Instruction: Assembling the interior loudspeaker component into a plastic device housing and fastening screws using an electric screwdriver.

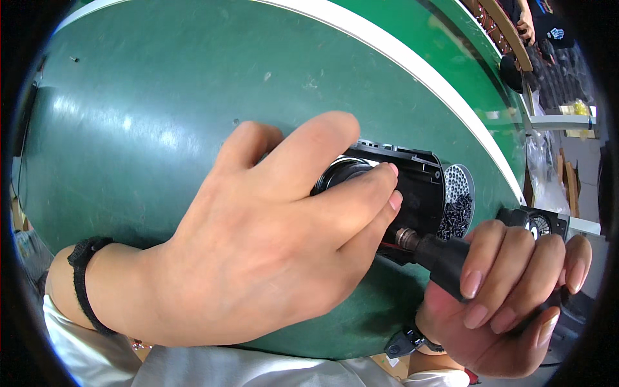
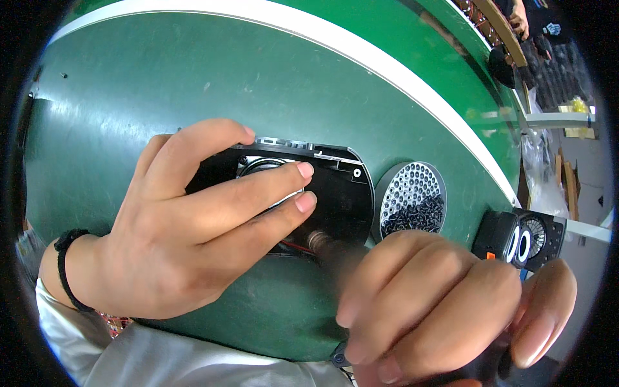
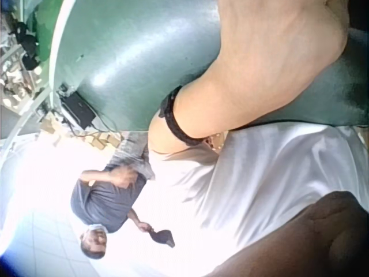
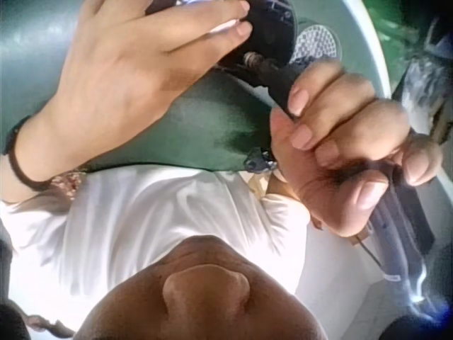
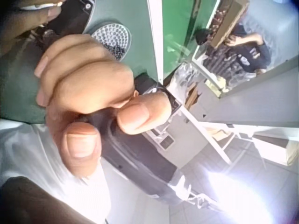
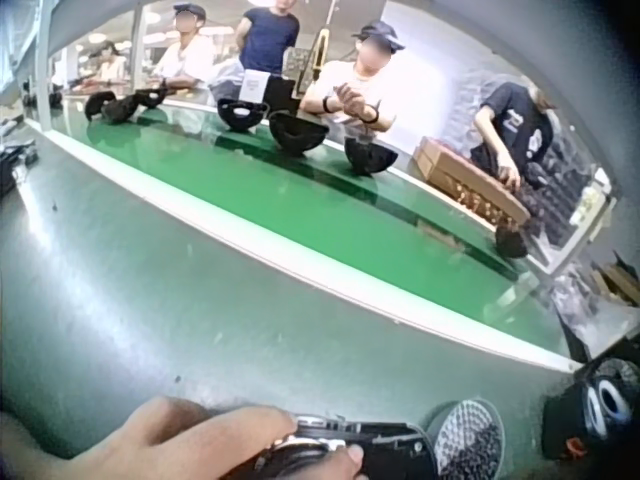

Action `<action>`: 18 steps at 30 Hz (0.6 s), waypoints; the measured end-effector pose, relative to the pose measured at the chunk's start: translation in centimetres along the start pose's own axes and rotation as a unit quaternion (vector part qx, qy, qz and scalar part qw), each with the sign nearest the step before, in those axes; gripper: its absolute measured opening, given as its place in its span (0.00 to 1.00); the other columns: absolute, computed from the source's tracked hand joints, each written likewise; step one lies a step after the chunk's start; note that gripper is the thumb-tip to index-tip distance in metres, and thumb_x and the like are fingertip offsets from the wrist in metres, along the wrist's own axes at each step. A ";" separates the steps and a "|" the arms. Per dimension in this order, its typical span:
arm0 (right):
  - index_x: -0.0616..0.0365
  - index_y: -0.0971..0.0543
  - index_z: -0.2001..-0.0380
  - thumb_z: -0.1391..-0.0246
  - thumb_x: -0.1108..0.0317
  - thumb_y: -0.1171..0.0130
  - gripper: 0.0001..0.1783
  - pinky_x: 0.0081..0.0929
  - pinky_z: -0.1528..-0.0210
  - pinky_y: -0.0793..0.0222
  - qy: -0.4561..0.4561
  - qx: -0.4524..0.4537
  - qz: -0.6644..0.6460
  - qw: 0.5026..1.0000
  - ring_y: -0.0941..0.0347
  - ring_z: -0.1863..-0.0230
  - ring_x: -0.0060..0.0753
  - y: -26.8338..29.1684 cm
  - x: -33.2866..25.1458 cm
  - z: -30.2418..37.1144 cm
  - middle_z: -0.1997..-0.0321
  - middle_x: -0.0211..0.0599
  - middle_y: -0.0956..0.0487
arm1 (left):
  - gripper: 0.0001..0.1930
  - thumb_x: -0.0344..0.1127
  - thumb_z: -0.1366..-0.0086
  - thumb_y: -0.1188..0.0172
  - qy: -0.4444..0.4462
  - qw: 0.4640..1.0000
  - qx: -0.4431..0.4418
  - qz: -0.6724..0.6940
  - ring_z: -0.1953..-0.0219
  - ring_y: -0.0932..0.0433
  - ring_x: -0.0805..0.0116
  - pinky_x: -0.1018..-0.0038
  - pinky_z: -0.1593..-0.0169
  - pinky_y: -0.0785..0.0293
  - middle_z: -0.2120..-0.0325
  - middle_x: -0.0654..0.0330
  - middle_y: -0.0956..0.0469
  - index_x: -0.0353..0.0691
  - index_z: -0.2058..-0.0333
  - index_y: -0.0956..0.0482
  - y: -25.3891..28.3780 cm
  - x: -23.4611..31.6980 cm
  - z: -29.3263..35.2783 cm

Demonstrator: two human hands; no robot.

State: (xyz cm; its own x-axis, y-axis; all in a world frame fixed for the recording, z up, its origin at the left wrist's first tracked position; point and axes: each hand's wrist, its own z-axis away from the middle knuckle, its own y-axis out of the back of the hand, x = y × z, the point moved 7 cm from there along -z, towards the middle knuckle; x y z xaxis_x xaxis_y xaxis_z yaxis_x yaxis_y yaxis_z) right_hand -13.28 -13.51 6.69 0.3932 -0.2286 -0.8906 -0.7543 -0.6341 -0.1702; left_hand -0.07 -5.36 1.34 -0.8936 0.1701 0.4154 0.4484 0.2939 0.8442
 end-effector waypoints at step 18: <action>0.52 0.39 0.59 0.43 0.69 0.48 0.12 0.26 0.71 0.38 0.028 -0.068 0.034 0.997 0.39 0.82 0.22 -3.0 1.3 1.5 0.81 0.25 0.35 | 0.15 0.35 0.53 0.37 -0.092 0.986 0.097 -0.098 0.53 0.29 0.56 0.68 0.64 0.34 0.56 0.69 0.21 0.44 0.63 0.14 0.3 1.0 0.7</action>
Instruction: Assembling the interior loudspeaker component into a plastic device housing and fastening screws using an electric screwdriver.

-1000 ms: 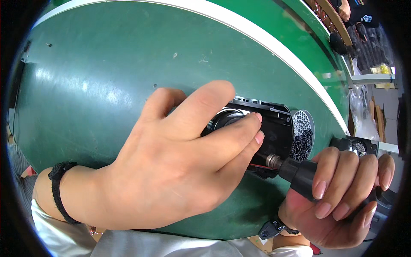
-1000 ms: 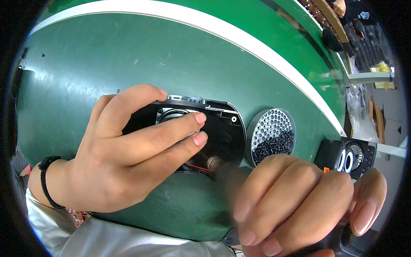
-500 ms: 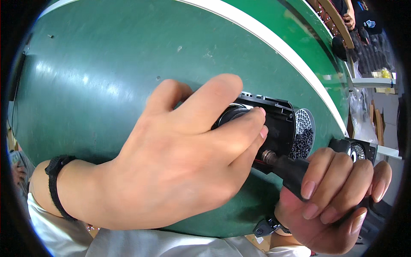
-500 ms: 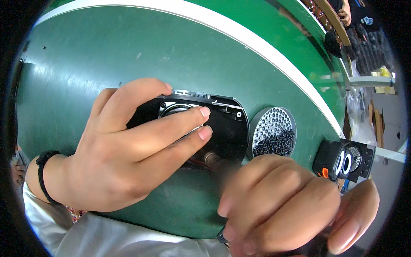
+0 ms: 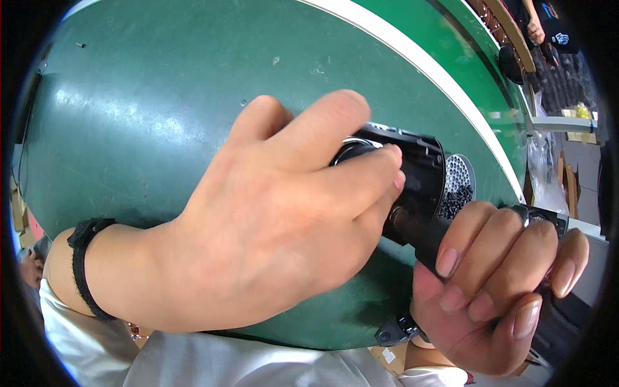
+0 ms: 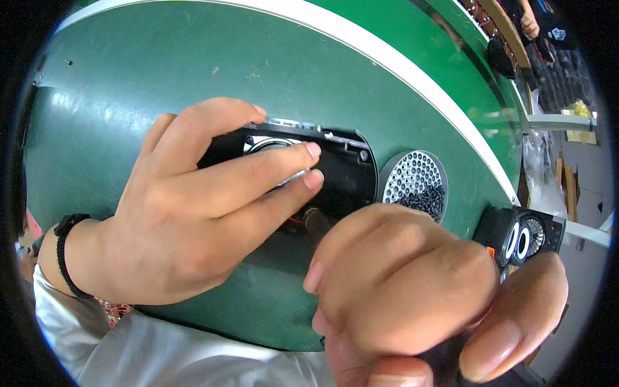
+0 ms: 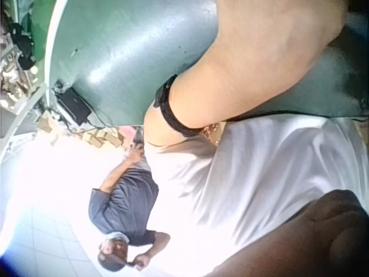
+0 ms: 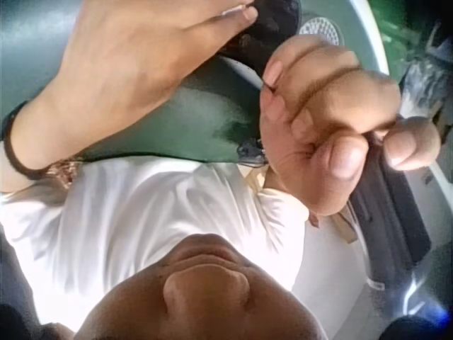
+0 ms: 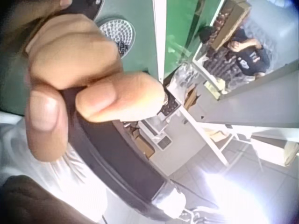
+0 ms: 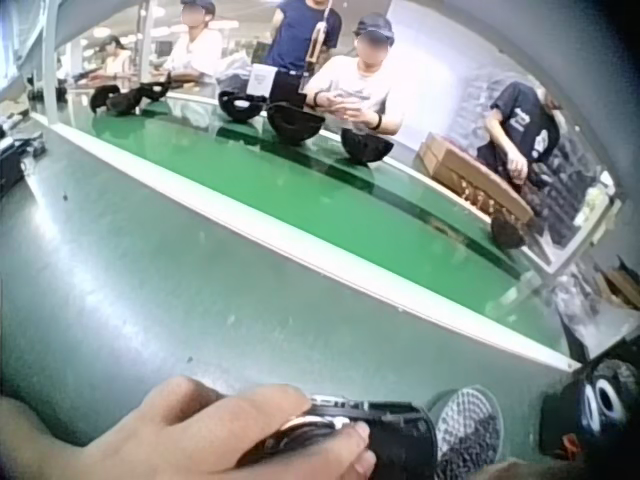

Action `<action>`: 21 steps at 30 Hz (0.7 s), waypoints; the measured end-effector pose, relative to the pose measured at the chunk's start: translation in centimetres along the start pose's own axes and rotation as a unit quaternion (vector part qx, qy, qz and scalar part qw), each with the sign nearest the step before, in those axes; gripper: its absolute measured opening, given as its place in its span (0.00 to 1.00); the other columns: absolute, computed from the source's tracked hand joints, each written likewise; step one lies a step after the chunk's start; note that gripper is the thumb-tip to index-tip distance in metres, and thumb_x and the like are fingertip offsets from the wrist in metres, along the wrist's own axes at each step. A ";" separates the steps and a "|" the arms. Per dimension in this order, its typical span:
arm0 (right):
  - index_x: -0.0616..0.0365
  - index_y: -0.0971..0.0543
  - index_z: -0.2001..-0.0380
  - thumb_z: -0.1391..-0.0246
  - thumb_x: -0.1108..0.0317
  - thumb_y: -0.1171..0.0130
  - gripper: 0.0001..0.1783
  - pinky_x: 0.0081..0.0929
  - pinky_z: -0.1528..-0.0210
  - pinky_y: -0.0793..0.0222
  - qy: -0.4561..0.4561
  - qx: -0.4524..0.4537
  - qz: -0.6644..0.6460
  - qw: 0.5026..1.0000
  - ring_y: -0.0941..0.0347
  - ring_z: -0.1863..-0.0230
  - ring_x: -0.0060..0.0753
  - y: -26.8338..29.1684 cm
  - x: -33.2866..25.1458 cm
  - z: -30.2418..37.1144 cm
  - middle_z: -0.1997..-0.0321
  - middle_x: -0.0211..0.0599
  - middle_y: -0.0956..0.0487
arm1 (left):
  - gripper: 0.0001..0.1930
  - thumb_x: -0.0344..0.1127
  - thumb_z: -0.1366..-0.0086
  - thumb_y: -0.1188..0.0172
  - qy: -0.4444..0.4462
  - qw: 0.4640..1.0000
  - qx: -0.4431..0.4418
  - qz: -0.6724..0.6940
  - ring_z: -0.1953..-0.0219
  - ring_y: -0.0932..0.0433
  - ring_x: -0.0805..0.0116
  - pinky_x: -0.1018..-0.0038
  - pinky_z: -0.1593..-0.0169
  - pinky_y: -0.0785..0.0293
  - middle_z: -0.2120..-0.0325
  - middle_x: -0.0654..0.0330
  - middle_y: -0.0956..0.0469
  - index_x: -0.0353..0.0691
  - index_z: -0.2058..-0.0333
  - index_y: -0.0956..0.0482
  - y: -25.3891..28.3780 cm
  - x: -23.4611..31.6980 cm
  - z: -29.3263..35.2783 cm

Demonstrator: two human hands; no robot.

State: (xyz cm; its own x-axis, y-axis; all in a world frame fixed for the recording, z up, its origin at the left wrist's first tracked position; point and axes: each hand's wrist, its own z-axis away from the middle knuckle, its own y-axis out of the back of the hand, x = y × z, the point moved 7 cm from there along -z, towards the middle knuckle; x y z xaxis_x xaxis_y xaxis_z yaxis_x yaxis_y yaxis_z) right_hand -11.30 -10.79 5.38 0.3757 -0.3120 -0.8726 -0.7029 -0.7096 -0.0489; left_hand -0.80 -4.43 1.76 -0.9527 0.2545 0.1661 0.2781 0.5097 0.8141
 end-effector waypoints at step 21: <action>0.67 0.41 0.39 0.50 0.53 0.43 0.40 0.33 0.46 0.35 0.178 0.305 0.217 0.910 0.29 0.57 0.36 12.8 -6.7 -1.5 0.56 0.45 0.29 | 0.36 0.36 0.51 0.29 0.036 0.957 -0.194 0.214 0.43 0.35 0.41 0.54 0.40 0.35 0.42 0.52 0.31 0.39 0.42 0.31 0.7 -2.1 -1.2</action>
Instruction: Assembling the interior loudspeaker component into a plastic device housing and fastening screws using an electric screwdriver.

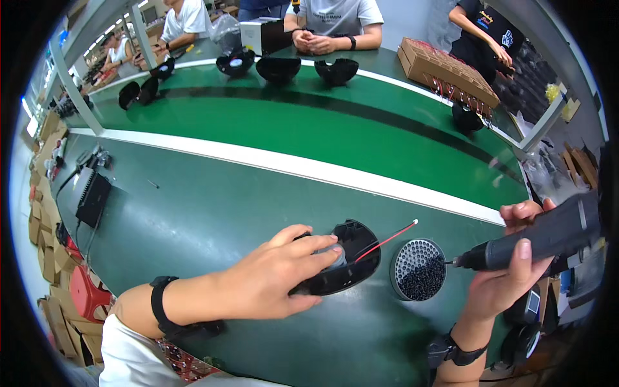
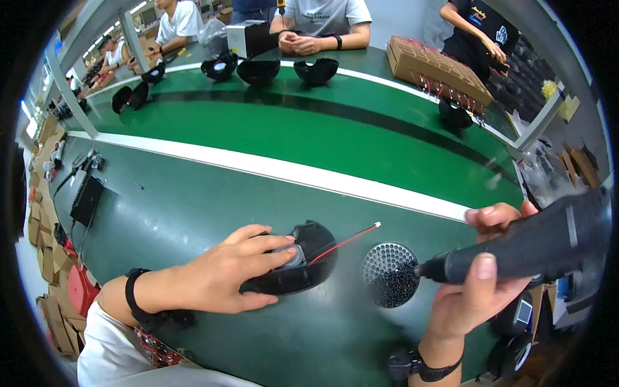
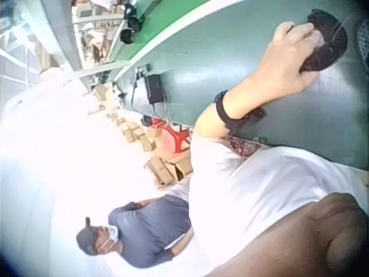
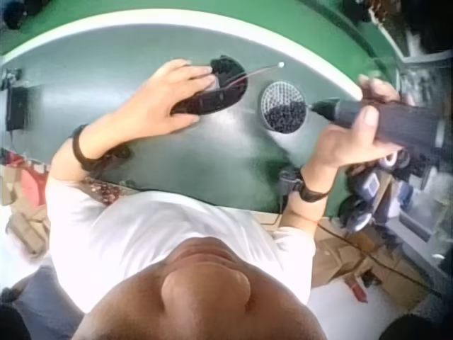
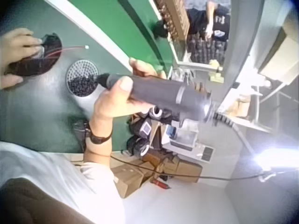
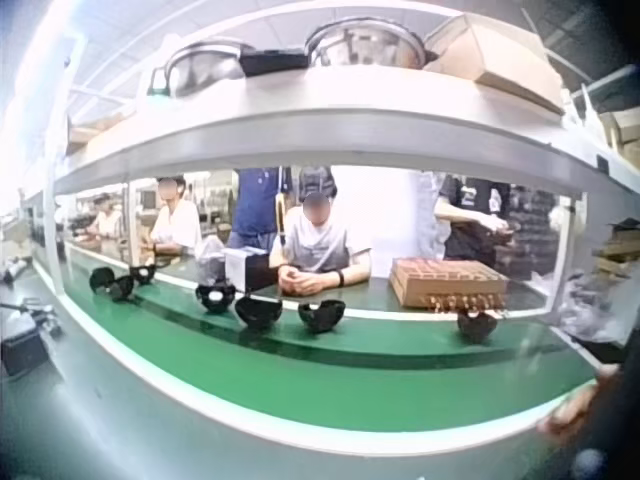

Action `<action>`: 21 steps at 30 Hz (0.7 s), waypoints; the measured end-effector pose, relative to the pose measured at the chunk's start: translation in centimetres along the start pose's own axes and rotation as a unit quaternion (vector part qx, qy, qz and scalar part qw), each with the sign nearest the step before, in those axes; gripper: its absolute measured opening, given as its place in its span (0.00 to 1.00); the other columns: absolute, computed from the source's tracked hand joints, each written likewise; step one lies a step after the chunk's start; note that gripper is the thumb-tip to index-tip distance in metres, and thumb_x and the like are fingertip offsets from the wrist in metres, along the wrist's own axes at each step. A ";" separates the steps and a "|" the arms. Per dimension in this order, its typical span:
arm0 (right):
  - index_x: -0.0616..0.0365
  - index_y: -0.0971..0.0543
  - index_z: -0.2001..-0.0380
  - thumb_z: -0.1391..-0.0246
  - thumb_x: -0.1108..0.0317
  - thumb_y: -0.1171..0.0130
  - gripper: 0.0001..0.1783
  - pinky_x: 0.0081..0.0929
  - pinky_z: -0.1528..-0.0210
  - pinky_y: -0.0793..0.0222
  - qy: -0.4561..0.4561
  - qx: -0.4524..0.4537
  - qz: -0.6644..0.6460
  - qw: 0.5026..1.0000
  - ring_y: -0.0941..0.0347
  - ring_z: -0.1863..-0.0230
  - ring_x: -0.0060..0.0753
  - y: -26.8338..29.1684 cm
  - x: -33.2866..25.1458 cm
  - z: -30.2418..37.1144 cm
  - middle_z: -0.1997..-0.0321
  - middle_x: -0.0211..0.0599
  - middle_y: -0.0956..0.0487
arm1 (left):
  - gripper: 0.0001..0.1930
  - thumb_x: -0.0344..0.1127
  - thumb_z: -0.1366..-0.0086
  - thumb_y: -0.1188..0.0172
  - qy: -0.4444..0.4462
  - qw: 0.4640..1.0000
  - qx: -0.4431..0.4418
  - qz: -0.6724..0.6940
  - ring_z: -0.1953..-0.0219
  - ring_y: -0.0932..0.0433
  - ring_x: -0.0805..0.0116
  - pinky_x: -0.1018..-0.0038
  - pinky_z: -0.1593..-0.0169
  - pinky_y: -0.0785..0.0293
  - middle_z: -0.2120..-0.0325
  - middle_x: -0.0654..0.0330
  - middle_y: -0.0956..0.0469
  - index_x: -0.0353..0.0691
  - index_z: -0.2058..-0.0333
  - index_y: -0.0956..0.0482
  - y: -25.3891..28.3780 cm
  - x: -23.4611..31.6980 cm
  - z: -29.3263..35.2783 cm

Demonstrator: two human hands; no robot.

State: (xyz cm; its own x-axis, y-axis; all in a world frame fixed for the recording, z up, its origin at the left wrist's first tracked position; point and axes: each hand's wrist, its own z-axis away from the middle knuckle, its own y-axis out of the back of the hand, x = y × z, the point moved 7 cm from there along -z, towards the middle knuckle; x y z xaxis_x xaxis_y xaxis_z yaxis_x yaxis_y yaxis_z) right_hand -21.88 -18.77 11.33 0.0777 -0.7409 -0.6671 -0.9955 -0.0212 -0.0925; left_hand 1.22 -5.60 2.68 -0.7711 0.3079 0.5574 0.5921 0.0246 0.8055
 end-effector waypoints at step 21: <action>0.66 0.30 0.52 0.37 0.38 0.69 0.38 0.28 0.58 0.32 -0.049 0.000 -0.200 0.979 0.29 0.63 0.30 5.5 3.8 -5.2 0.66 0.40 0.26 | 0.26 0.37 0.58 0.26 0.001 0.931 0.191 -0.311 0.52 0.29 0.55 0.58 0.49 0.32 0.59 0.62 0.22 0.44 0.56 0.18 6.4 -14.6 -22.1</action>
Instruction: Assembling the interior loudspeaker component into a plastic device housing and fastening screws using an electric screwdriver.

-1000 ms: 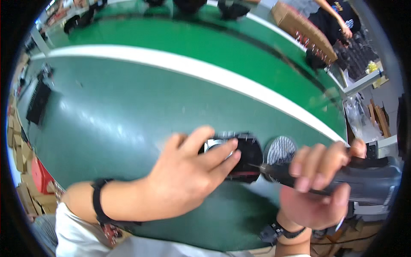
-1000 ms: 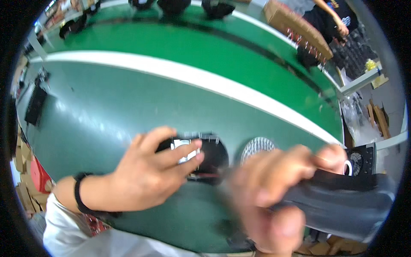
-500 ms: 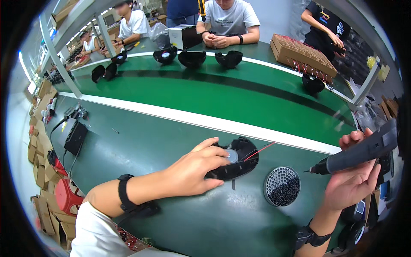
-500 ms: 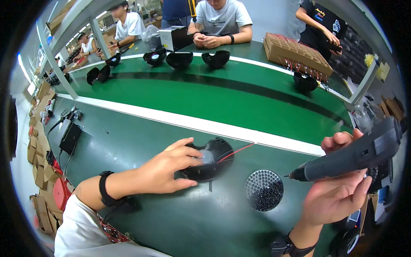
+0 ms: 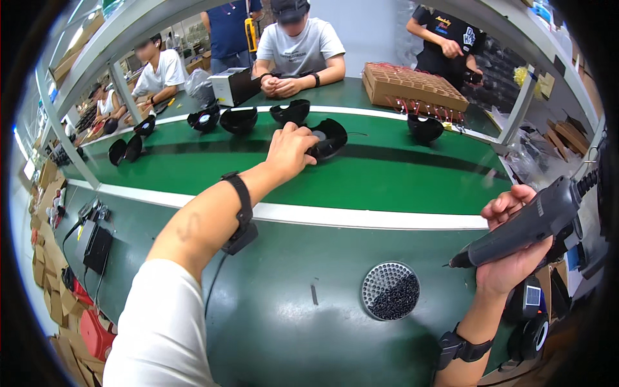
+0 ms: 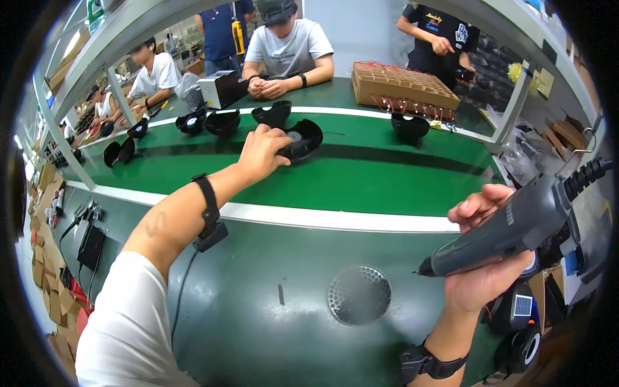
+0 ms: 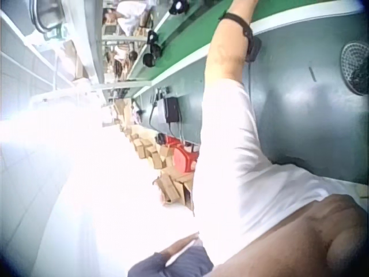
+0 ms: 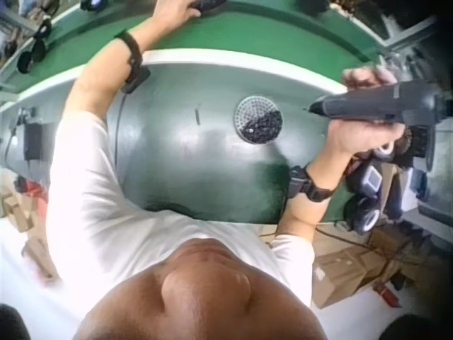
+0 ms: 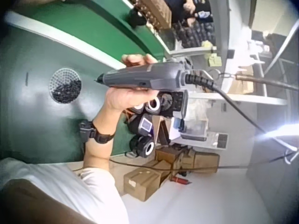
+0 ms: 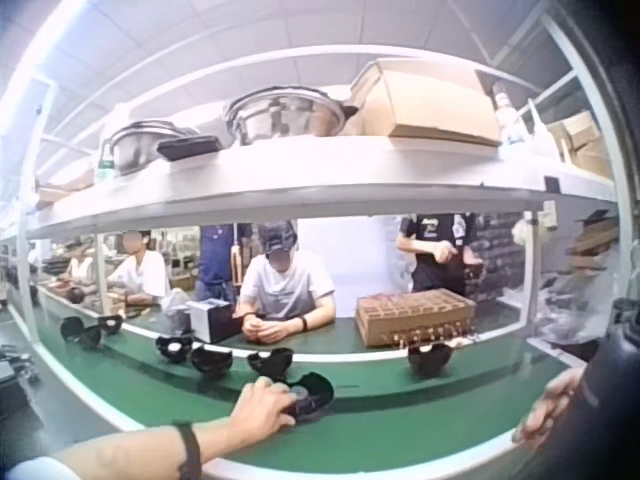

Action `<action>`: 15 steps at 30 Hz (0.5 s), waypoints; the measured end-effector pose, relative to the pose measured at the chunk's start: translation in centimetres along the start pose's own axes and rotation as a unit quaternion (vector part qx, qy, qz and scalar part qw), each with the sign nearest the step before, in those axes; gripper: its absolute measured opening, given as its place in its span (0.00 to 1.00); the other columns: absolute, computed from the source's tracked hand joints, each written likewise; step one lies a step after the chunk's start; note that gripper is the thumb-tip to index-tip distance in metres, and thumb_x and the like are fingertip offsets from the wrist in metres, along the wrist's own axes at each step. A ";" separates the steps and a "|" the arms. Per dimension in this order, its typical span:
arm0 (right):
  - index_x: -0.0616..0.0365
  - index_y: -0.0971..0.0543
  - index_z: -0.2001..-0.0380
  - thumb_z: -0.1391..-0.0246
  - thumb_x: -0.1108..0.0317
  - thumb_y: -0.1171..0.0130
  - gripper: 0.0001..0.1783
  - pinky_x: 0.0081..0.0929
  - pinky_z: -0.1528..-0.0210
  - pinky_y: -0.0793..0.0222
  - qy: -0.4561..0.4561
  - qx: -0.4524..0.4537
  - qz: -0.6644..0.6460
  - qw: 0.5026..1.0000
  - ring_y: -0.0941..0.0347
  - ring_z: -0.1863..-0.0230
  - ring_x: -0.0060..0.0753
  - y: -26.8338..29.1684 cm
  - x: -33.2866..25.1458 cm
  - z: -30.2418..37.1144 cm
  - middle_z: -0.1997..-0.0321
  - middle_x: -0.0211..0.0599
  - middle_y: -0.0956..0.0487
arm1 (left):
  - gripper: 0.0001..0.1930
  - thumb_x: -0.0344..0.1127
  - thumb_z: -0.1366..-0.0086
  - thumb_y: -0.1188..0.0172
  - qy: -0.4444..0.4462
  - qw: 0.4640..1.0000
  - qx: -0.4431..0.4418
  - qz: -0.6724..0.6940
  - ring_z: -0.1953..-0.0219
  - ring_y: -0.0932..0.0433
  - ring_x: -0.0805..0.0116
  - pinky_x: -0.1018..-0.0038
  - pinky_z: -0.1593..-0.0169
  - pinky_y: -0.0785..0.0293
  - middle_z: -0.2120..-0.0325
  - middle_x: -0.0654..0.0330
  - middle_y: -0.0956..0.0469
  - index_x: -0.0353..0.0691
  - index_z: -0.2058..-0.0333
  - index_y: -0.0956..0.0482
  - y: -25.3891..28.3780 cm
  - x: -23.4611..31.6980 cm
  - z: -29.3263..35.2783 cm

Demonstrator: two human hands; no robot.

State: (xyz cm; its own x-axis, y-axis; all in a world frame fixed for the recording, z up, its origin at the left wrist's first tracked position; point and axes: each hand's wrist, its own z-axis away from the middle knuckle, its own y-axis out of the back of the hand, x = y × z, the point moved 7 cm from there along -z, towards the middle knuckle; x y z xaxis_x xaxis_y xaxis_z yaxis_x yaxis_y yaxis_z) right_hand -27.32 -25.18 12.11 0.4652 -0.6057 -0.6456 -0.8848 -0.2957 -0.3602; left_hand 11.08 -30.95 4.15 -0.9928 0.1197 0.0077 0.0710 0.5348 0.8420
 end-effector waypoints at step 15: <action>0.67 0.30 0.52 0.36 0.42 0.68 0.35 0.26 0.64 0.34 0.017 -0.002 0.070 0.997 0.30 0.70 0.30 0.0 -0.6 -0.1 0.70 0.41 0.26 | 0.32 0.36 0.53 0.30 0.099 0.993 0.062 0.008 0.40 0.35 0.44 0.58 0.37 0.37 0.40 0.50 0.32 0.44 0.46 0.25 -6.3 -4.4 -2.7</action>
State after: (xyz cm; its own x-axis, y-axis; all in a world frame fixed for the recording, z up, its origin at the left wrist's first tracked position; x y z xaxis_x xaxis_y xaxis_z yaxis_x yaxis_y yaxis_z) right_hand -27.58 -24.84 12.58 0.3354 -0.6656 -0.6667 -0.9414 -0.2088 -0.2651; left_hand 14.71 -37.08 0.25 -0.9901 -0.0306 0.1367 0.0865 0.6342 0.7683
